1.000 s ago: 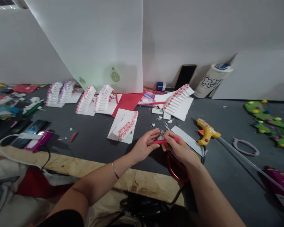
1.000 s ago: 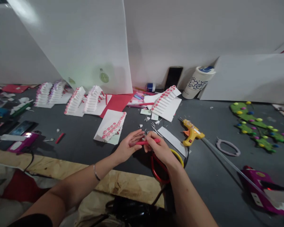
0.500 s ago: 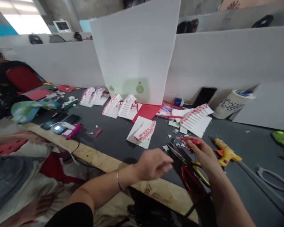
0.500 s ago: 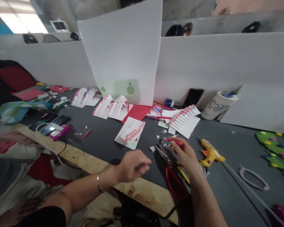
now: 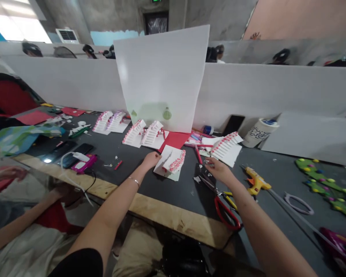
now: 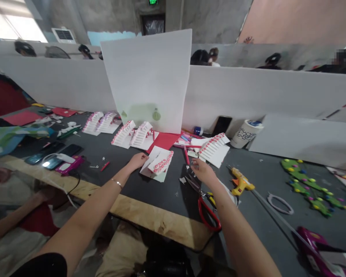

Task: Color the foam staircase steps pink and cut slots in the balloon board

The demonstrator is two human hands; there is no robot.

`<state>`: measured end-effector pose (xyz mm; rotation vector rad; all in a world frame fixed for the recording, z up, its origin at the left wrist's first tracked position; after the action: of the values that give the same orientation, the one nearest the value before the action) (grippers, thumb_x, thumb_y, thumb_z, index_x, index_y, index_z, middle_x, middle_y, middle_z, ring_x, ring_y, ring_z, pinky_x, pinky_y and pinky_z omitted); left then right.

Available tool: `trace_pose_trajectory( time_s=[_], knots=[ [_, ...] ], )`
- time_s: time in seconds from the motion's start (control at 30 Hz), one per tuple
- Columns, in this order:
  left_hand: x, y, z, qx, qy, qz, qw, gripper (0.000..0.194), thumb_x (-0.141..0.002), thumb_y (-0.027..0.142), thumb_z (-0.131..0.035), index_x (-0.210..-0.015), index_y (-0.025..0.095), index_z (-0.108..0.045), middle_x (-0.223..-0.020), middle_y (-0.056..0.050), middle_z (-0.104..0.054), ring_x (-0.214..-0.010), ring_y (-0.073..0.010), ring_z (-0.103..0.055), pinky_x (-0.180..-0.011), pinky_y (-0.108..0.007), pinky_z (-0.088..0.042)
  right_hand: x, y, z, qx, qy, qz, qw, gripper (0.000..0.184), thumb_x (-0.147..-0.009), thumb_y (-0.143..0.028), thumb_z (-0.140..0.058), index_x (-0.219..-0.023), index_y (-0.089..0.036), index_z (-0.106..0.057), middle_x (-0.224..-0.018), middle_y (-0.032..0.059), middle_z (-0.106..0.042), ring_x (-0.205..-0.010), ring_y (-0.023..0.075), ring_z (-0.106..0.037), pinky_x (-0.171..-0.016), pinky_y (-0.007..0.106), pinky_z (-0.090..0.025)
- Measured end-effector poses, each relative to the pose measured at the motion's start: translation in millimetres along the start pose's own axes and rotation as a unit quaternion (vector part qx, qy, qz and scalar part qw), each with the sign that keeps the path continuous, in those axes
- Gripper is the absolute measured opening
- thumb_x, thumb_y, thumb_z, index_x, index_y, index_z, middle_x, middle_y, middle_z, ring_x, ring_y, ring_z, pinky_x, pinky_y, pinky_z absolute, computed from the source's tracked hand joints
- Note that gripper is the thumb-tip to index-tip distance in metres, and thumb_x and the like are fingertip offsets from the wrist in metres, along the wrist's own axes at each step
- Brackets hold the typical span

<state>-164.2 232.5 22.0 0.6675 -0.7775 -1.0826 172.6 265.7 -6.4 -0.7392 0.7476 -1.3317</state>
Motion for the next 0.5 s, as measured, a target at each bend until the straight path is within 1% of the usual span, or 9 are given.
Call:
trace_pose_trajectory(
  time_s=[0.1, 0.17, 0.23, 0.3, 0.37, 0.5],
  knots=[
    [-8.7, 3.3, -5.9, 0.022, -0.024, 0.012, 0.999, 0.029, -0.072, 0.017, -0.073, -0.052, 0.019, -0.053, -0.054, -0.001, -0.056, -0.071, -0.0198, -0.059, -0.061, -0.025, -0.036, 9.4, 7.5, 3.7, -0.005, 0.026, -0.025, 0.999, 0.027, -0.072, -0.036, -0.064, -0.095, -0.022, -0.067, -0.086, 0.0032, -0.07, -0.069, 0.0164, -0.062, -0.065, 0.029, -0.049],
    [-8.7, 3.5, -8.6, 0.052, -0.045, 0.028, 0.997, 0.028, -0.072, 0.018, -0.074, -0.053, 0.018, -0.054, -0.048, 0.002, -0.049, -0.058, -0.016, -0.052, -0.055, -0.025, -0.032, 12.6, 10.8, 8.6, -0.016, 0.035, -0.047, 0.998, 0.028, -0.074, -0.04, -0.061, -0.093, -0.021, -0.067, -0.081, 0.0037, -0.069, -0.064, 0.0166, -0.062, -0.058, 0.028, -0.047],
    [-3.5, 2.6, -8.7, 0.094, -0.062, 0.042, 0.993, 0.024, -0.073, 0.02, -0.075, -0.058, 0.017, -0.056, -0.047, 0.004, -0.045, -0.05, -0.0121, -0.045, -0.05, -0.023, -0.028, 15.6, 12.0, 10.7, -0.035, 0.028, -0.059, 0.997, 0.03, -0.075, -0.043, -0.059, -0.093, -0.021, -0.067, -0.075, 0.0033, -0.068, -0.062, 0.0176, -0.063, -0.051, 0.027, -0.045],
    [6.1, 0.7, -5.4, 0.144, -0.076, 0.053, 0.985, 0.021, -0.075, 0.022, -0.074, -0.063, 0.017, -0.058, -0.049, 0.005, -0.048, -0.046, -0.0095, -0.042, -0.046, -0.021, -0.027, 19.9, 11.9, 9.6, -0.055, 0.013, -0.061, 0.997, 0.032, -0.075, -0.045, -0.058, -0.093, -0.021, -0.067, -0.07, 0.0024, -0.067, -0.064, 0.0191, -0.065, -0.047, 0.026, -0.044],
    [19.0, -3.1, 0.9, 0.197, -0.082, 0.061, 0.975, 0.018, -0.077, 0.024, -0.073, -0.069, 0.016, -0.059, -0.054, 0.004, -0.053, -0.046, -0.0086, -0.044, -0.044, -0.02, -0.028, 25.5, 12.3, 7.7, -0.072, 0.004, -0.059, 0.996, 0.033, -0.074, -0.047, -0.059, -0.094, -0.022, -0.068, -0.068, 0.0017, -0.067, -0.064, 0.02, -0.065, -0.045, 0.026, -0.044],
    [51.6, -17.2, 14.9, 0.292, -0.063, 0.079, 0.951, 0.011, -0.081, 0.025, -0.067, -0.085, 0.018, -0.061, -0.063, 0.003, -0.063, -0.048, -0.0093, -0.054, -0.041, -0.018, -0.031, 31.2, 20.8, 12.5, -0.083, 0.011, -0.072, 0.994, 0.034, -0.073, -0.046, -0.063, -0.094, -0.021, -0.069, -0.063, 0.0014, -0.065, -0.059, 0.0191, -0.062, -0.044, 0.026, -0.044]
  ],
)
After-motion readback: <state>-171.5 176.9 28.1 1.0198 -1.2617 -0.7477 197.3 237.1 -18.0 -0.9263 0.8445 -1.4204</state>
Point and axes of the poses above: each hand's wrist, its own x-axis away from the middle knuckle, its own z-axis out of the back of the hand, y = z × x, the point moved 3 cm from there along -x, towards the middle knuckle
